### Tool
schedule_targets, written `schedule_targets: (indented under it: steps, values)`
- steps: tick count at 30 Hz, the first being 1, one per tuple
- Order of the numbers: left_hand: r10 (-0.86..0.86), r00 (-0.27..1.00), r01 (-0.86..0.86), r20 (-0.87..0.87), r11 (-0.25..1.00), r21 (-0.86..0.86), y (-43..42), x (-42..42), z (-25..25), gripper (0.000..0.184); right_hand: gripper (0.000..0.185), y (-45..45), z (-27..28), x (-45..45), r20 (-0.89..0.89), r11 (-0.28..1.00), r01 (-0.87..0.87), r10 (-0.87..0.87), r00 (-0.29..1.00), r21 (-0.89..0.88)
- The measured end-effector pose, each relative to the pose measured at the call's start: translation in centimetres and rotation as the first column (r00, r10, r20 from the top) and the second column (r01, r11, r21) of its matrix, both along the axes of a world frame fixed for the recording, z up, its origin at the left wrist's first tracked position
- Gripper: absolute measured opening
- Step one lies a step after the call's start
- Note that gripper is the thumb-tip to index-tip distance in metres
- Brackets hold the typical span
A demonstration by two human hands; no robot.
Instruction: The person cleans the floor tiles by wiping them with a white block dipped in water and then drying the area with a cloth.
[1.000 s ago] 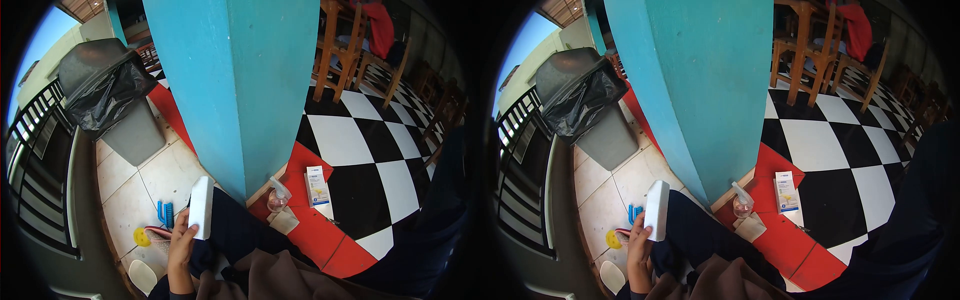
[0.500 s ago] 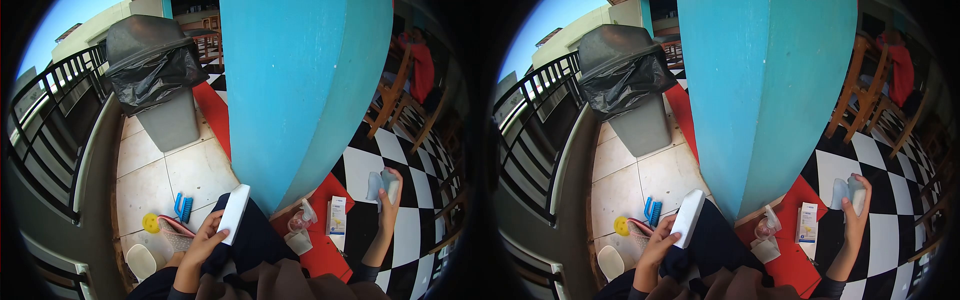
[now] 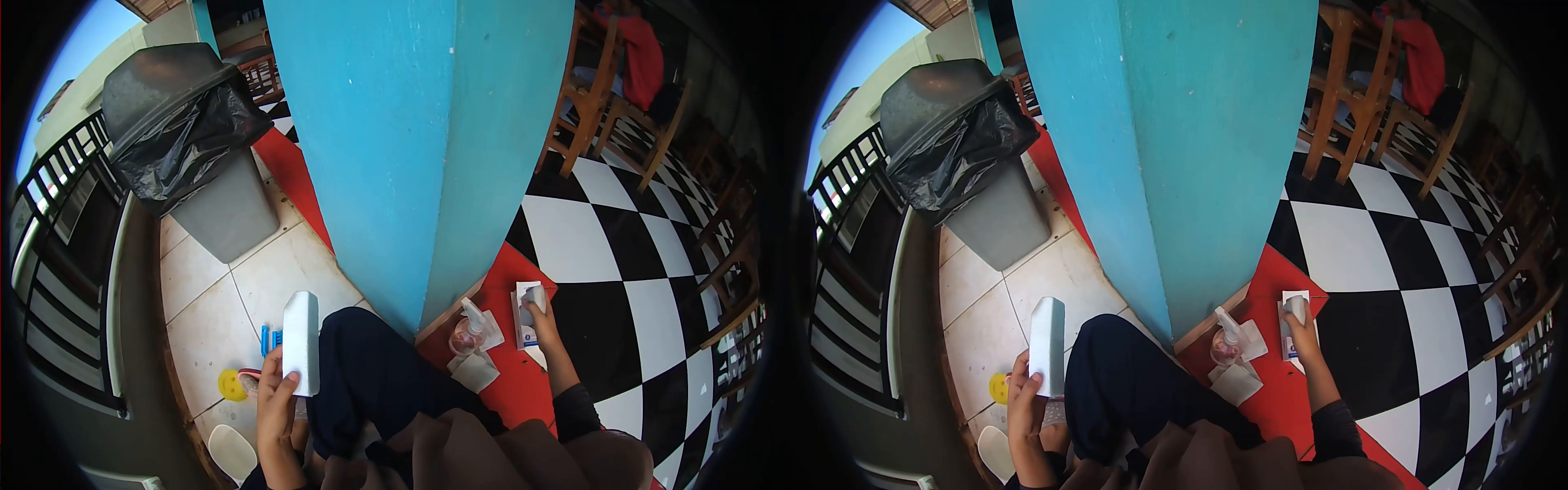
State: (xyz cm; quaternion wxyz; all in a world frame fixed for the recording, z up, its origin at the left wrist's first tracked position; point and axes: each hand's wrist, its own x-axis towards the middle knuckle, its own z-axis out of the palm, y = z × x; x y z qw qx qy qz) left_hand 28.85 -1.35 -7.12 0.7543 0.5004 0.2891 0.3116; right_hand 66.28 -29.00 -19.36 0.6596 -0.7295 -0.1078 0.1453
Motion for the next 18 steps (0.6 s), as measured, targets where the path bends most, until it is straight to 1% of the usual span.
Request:
schedule_targets:
  steps: [1,2,3,4,6,8,9,10,11,12,13,14,17,18]
  values:
    - [-0.003,1.000,0.003,0.009,1.000,0.020,-0.1,0.4,0.3,0.046,0.048,0.6,1.7,0.2,0.045,0.992,0.086,-0.090,0.995,0.094]
    - [-0.011,1.000,0.010,0.020,0.999,0.042,-0.2,1.0,0.5,0.046,0.044,0.6,3.7,0.0,0.123,0.973,0.133,-0.158,0.980,0.188]
    - [0.008,0.999,-0.012,0.044,0.997,0.072,-0.3,1.5,0.6,0.046,0.042,0.9,6.2,-0.4,0.124,0.946,0.160,-0.202,0.971,0.282]
    - [0.005,0.999,-0.008,0.033,0.994,0.105,-0.3,1.8,0.9,0.047,0.039,1.1,8.5,-0.9,0.122,0.912,0.184,-0.243,0.962,0.366]
    - [0.013,1.000,-0.014,0.007,0.988,0.155,-0.1,2.0,1.6,0.051,0.037,2.7,13.4,-2.8,0.272,0.889,-0.033,-0.105,0.957,0.456]
    - [0.024,1.000,-0.026,0.013,0.982,0.189,0.1,1.1,2.4,0.048,0.036,6.4,18.5,-6.8,0.393,0.813,-0.329,0.136,0.910,0.480]
    - [0.023,1.000,-0.026,0.017,0.981,0.193,0.4,0.1,2.7,0.048,0.038,8.3,20.2,-8.6,0.491,0.768,-0.511,0.298,0.819,0.386]
    - [0.031,0.999,-0.035,0.023,0.979,0.203,0.7,-1.0,3.0,0.048,0.036,10.4,22.0,-11.0,0.543,0.688,-0.652,0.431,0.721,0.319]
    - [0.082,0.996,-0.088,0.033,0.967,0.237,0.8,-2.1,3.3,0.046,0.036,12.7,23.4,-13.1,0.661,0.640,-0.745,0.478,0.578,0.189]
    - [0.099,0.995,-0.103,0.029,0.955,0.279,1.0,-3.1,3.6,0.045,0.038,15.1,24.3,-15.3,0.718,0.581,-0.811,0.535,0.445,0.070]
    - [0.137,0.991,-0.135,0.016,0.940,0.314,1.1,-4.4,4.1,0.044,0.040,17.4,25.3,-17.6,0.759,0.512,-0.858,0.577,0.303,-0.047]
    - [0.191,0.981,-0.178,-0.004,0.921,0.347,1.2,-5.9,4.6,0.044,0.043,19.5,25.9,-19.8,0.760,0.426,-0.895,0.623,0.184,-0.134]
    - [0.341,0.939,-0.300,-0.036,0.868,0.395,1.3,-10.4,5.4,0.041,0.042,25.4,26.9,-26.5,0.785,0.261,-0.935,0.619,-0.027,-0.239]
    - [0.358,0.933,-0.324,-0.022,0.867,0.379,1.4,-12.0,5.2,0.042,0.042,27.2,27.4,-28.6,0.780,0.179,-0.935,0.610,-0.140,-0.307]
